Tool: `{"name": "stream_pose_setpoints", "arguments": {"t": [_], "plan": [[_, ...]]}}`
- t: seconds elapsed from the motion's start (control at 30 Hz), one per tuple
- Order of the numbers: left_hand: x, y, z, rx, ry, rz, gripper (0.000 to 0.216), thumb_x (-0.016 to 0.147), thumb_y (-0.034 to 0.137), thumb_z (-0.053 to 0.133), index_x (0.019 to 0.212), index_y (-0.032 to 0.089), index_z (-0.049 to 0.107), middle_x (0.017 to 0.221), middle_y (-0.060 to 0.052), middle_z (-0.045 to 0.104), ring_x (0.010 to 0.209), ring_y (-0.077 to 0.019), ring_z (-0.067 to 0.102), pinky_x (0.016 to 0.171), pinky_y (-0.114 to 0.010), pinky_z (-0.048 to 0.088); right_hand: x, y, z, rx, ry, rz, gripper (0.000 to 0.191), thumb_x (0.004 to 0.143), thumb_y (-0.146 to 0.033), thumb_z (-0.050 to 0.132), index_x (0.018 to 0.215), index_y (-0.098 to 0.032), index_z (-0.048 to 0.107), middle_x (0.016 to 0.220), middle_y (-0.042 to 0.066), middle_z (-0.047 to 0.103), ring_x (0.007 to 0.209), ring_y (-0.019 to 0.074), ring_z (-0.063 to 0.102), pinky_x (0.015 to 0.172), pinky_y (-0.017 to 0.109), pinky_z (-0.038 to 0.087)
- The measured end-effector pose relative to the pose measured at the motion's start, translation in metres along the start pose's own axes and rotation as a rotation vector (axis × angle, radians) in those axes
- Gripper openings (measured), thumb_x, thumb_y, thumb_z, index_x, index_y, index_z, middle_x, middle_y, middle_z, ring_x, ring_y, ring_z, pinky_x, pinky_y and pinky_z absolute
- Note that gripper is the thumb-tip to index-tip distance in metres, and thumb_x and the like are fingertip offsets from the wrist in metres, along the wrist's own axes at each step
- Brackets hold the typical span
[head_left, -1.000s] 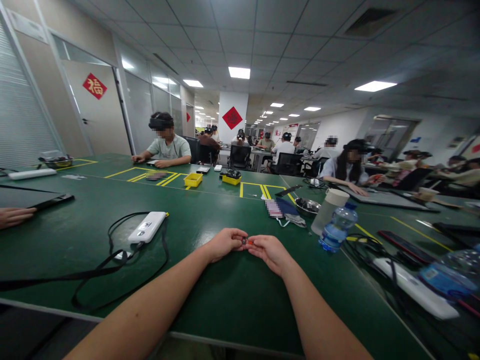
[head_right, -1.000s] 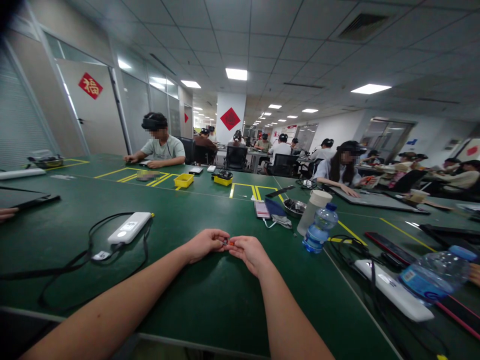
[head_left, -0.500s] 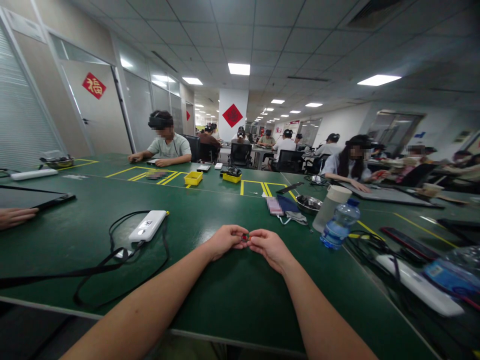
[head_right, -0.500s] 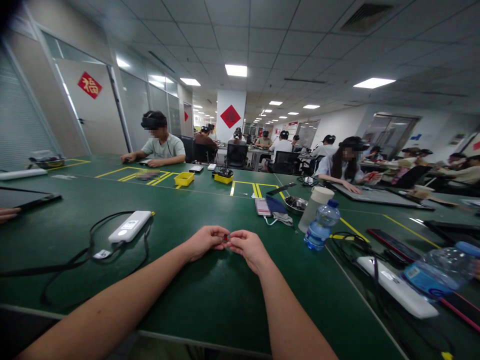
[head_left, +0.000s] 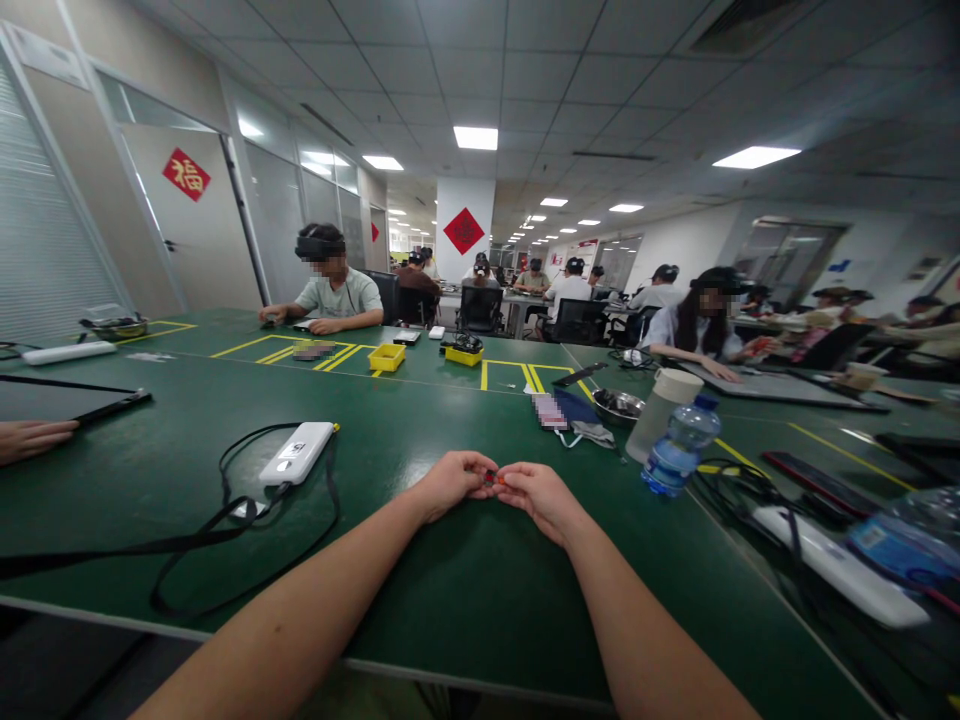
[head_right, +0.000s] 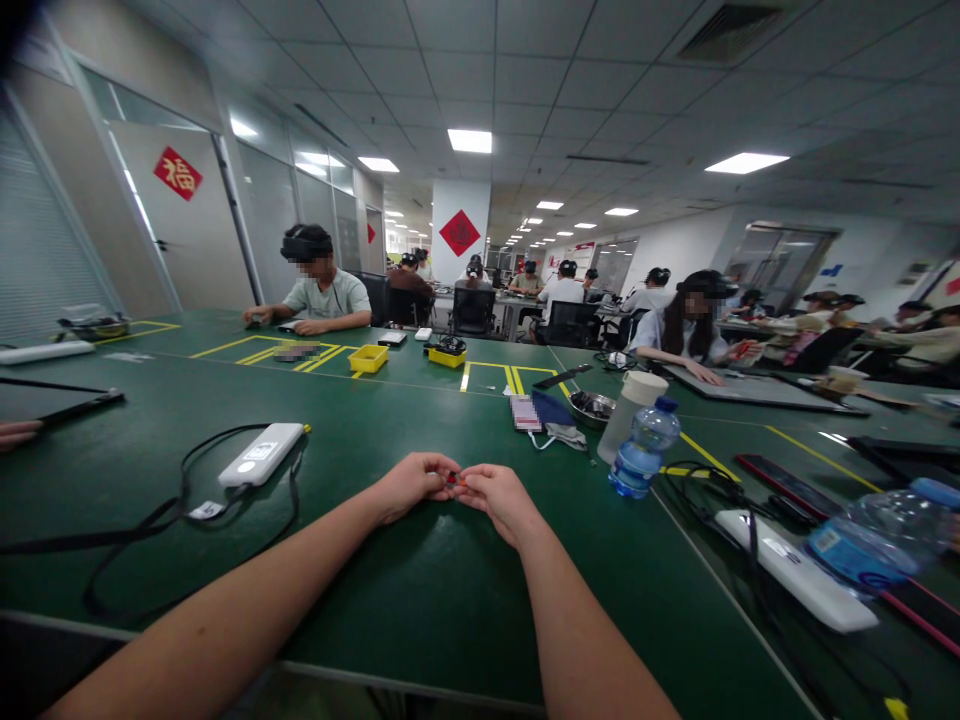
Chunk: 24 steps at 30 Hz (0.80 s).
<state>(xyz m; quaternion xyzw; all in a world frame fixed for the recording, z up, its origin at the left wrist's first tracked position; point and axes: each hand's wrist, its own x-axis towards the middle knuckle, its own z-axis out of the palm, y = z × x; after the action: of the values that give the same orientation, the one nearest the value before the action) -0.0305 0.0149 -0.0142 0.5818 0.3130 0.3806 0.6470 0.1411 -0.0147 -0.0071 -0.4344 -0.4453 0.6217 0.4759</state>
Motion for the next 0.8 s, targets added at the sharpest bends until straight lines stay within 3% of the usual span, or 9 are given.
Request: {"name": "stream_pose_setpoints", "arguments": {"t": [0.8], "plan": [[-0.0008, 0.0013, -0.0005, 0.025, -0.028, -0.014, 0.024, 0.071, 0.015, 0.06, 0.095, 0.012, 0.061, 0.078, -0.005, 0.065, 0.071, -0.0116, 0.062, 0.072, -0.026, 0.049, 0.0009, 0.0022, -0.0025, 0.029, -0.02, 0.016, 0.013, 0.068, -0.009, 0.059, 0.081, -0.01, 0.062, 0.076, 0.01, 0.067, 0.073, 0.0164, 0.066, 0.072, 0.028, 0.053]]}}
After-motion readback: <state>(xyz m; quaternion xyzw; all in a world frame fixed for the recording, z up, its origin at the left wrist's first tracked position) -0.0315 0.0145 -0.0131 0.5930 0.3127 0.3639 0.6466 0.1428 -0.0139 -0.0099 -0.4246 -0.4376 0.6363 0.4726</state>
